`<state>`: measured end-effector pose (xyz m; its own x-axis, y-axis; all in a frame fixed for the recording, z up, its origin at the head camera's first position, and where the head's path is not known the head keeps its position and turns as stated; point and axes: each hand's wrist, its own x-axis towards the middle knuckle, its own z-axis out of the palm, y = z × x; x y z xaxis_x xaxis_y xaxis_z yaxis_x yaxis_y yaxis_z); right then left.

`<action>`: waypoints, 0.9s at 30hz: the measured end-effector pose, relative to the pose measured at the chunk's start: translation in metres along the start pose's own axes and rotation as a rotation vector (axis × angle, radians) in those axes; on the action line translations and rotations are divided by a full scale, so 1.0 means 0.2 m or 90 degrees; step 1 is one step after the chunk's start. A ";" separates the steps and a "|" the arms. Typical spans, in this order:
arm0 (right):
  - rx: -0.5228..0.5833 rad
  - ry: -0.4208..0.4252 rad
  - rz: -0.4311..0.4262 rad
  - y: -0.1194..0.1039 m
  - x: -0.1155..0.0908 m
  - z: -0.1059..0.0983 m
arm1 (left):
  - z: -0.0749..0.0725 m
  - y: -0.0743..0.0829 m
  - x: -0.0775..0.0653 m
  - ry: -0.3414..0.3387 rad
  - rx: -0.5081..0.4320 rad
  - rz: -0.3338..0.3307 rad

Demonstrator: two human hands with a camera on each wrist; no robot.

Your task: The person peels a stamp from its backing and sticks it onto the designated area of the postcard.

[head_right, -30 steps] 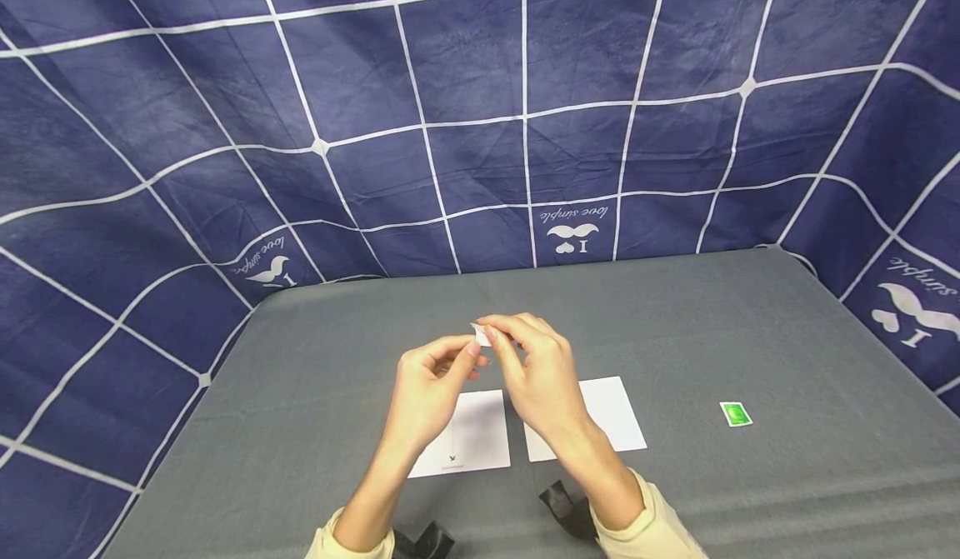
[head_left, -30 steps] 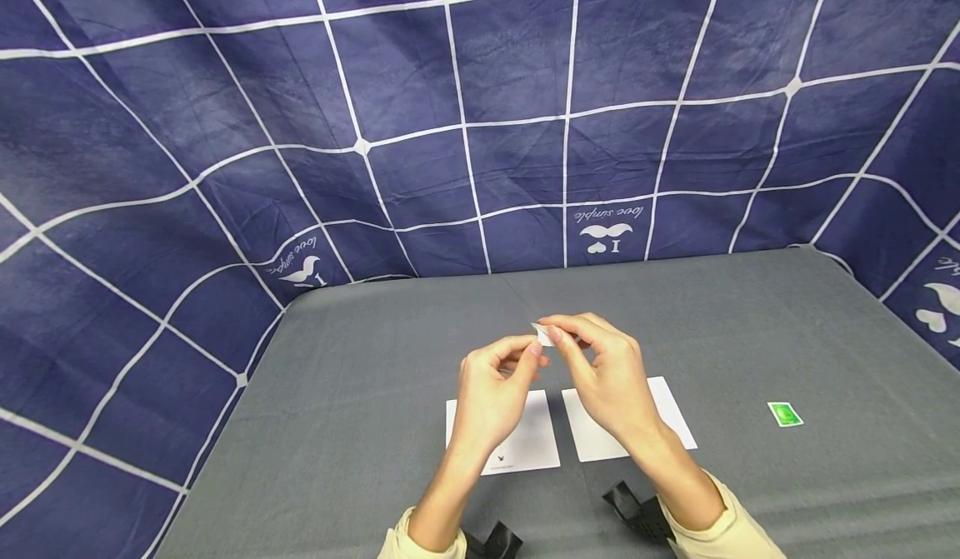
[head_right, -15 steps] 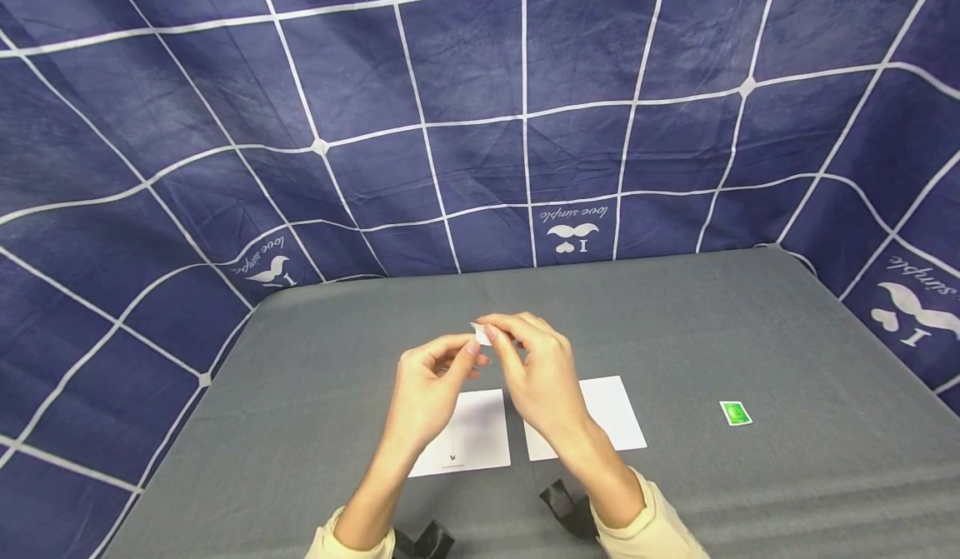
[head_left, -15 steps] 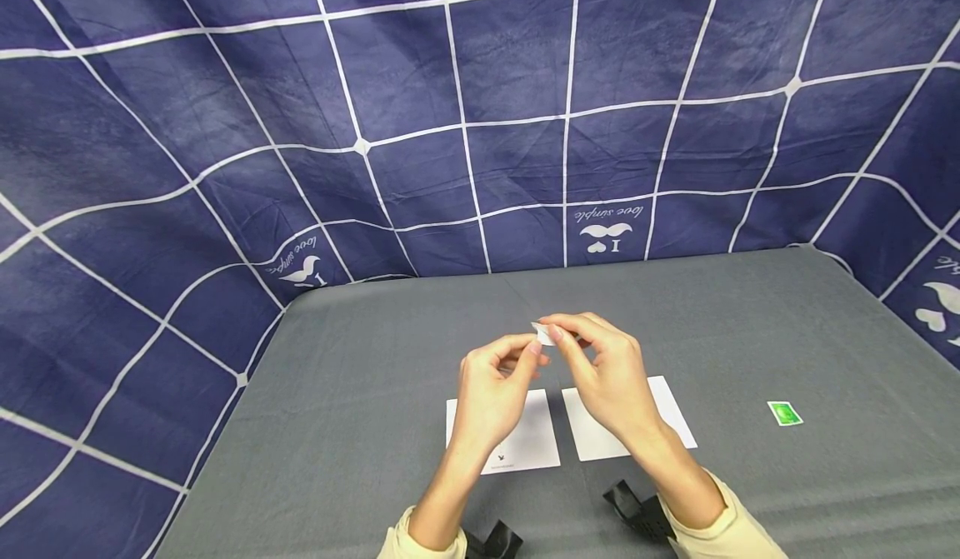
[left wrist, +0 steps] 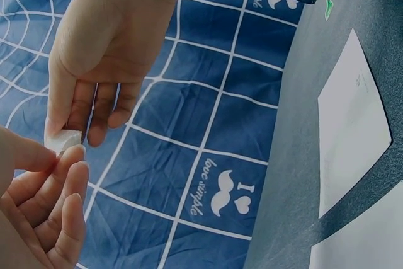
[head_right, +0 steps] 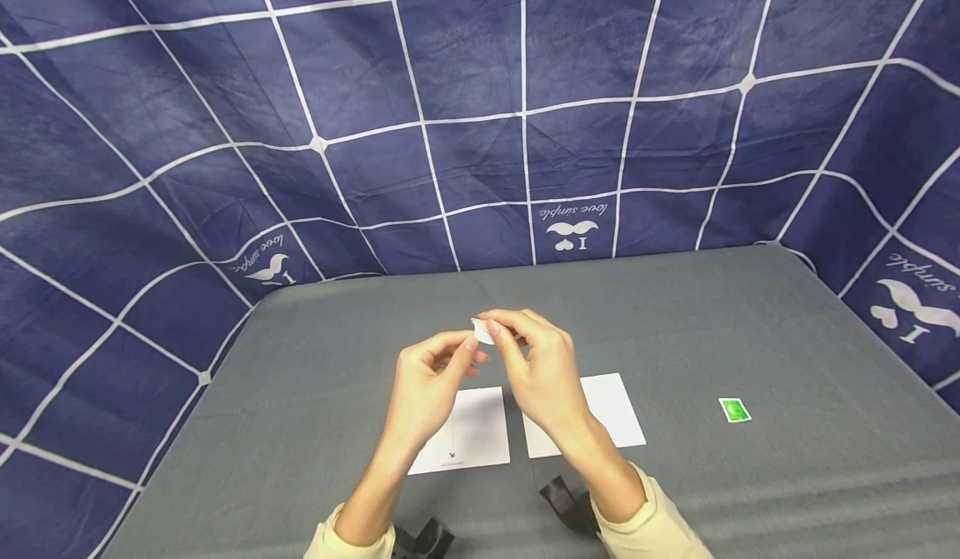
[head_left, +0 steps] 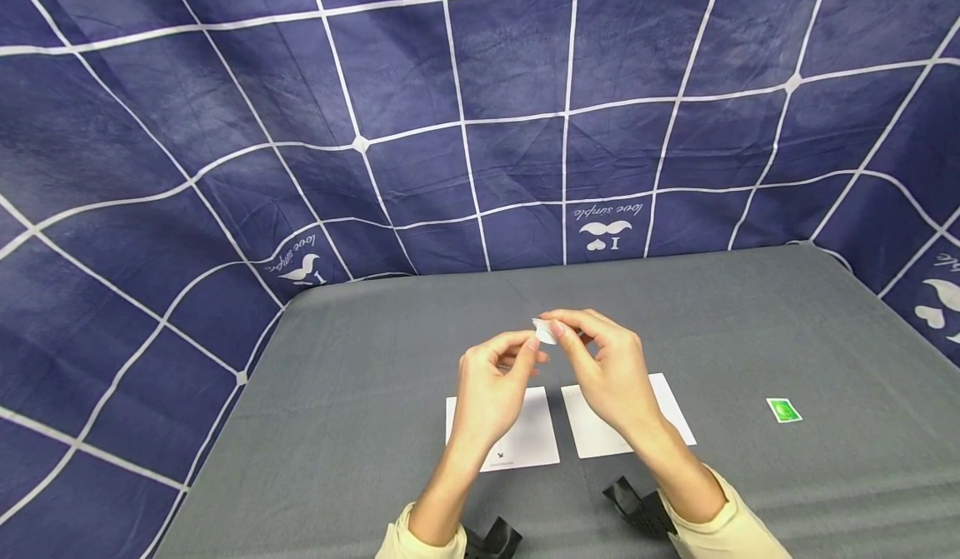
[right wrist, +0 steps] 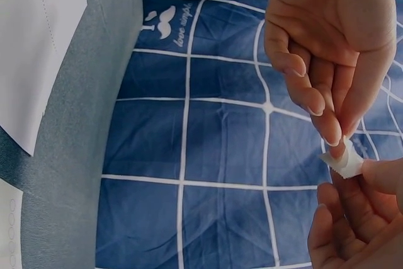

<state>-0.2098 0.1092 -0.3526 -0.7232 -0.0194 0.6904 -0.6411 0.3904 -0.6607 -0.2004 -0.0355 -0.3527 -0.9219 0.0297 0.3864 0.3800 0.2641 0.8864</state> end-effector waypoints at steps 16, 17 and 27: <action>-0.007 -0.006 0.007 -0.01 0.00 -0.01 | 0.00 0.00 0.00 0.003 0.006 0.004; -0.007 -0.005 0.008 -0.01 0.00 -0.01 | 0.00 0.00 0.00 0.004 0.006 0.004; -0.005 -0.002 0.024 -0.01 0.00 -0.01 | 0.00 0.00 0.00 0.004 0.000 -0.002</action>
<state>-0.2084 0.1098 -0.3499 -0.7471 -0.0072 0.6647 -0.6118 0.3985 -0.6833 -0.2001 -0.0358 -0.3527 -0.9225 0.0237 0.3854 0.3775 0.2648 0.8873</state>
